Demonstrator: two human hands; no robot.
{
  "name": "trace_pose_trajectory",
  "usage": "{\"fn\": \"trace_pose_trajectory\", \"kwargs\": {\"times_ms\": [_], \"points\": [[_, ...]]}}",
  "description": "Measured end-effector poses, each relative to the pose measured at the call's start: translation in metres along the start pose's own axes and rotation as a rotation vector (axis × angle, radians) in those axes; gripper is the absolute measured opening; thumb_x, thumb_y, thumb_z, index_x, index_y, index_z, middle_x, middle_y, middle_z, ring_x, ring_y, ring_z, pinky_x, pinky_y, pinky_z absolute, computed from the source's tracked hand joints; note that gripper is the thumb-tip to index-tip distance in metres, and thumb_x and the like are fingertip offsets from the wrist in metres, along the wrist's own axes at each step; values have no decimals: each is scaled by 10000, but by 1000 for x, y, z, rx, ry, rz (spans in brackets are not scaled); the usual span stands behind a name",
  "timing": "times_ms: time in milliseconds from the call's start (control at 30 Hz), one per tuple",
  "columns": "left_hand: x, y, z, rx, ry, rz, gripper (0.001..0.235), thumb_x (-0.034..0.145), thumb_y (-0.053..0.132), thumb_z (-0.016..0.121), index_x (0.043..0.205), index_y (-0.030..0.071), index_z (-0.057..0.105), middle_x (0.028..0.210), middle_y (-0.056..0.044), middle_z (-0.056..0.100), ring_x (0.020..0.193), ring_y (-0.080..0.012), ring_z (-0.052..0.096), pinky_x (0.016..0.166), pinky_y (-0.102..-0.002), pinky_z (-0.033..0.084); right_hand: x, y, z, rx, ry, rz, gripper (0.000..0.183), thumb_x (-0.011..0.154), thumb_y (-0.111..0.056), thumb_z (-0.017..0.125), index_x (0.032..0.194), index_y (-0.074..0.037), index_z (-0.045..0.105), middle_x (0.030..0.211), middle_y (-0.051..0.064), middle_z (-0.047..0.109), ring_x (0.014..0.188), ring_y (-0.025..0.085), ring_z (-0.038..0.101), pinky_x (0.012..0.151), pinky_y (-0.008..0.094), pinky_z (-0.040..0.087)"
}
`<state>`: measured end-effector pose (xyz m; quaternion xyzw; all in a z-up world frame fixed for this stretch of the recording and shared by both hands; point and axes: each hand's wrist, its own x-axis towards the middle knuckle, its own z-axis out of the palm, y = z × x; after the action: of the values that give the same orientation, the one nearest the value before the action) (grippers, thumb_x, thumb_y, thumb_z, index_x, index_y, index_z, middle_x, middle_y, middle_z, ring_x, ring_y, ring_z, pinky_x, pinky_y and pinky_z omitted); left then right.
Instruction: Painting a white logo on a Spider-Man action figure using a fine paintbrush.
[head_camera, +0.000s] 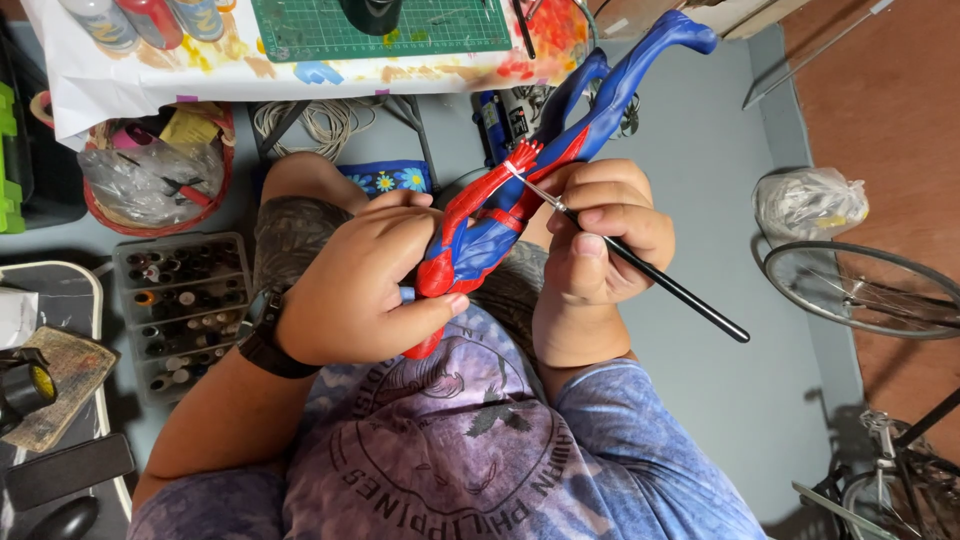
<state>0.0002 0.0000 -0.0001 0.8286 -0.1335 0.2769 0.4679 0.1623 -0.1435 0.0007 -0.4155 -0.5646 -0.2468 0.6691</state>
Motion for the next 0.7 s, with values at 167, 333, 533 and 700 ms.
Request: {"fn": "trace_pose_trajectory", "kwargs": {"times_ms": [167, 333, 533, 700], "points": [[0, 0, 0, -2, -2, -12, 300, 838, 190, 698, 747, 101, 426, 657, -46, 458, 645, -308, 466, 880, -393, 422, 0, -1, 1, -1, -6, 10, 109, 945, -164, 572, 919, -68, 530, 601, 138, 516, 664, 289, 502, 566, 435, 554], [-1, 0, 0, 11, -4, -7, 281, 838, 199, 704, 763, 93, 455, 672, -55, 482, 664, -320, 484, 901, -401, 427, 0, -4, 3, 51, 12, 62, 156, 996, -208, 605, 929, -81, 546, 715, 138, 534, 686, 304, 609, 651, 413, 574], [0, 1, 0, 11, -9, -8, 279, 833, 196, 702, 764, 96, 451, 675, -52, 480, 665, -321, 483, 892, -401, 425, 2, 3, 1, 18, 0, -44, 104, 960, -168, 570, 950, -71, 534, 600, 133, 521, 655, 283, 501, 544, 423, 538], [0, 0, -1, 8, -7, -6, 278, 834, 198, 705, 766, 93, 457, 681, -57, 485, 673, -324, 486, 887, -403, 426, 2, 1, 2, 59, 3, -25, 143, 991, -178, 582, 939, -58, 525, 647, 157, 508, 678, 311, 531, 556, 429, 553]]}}
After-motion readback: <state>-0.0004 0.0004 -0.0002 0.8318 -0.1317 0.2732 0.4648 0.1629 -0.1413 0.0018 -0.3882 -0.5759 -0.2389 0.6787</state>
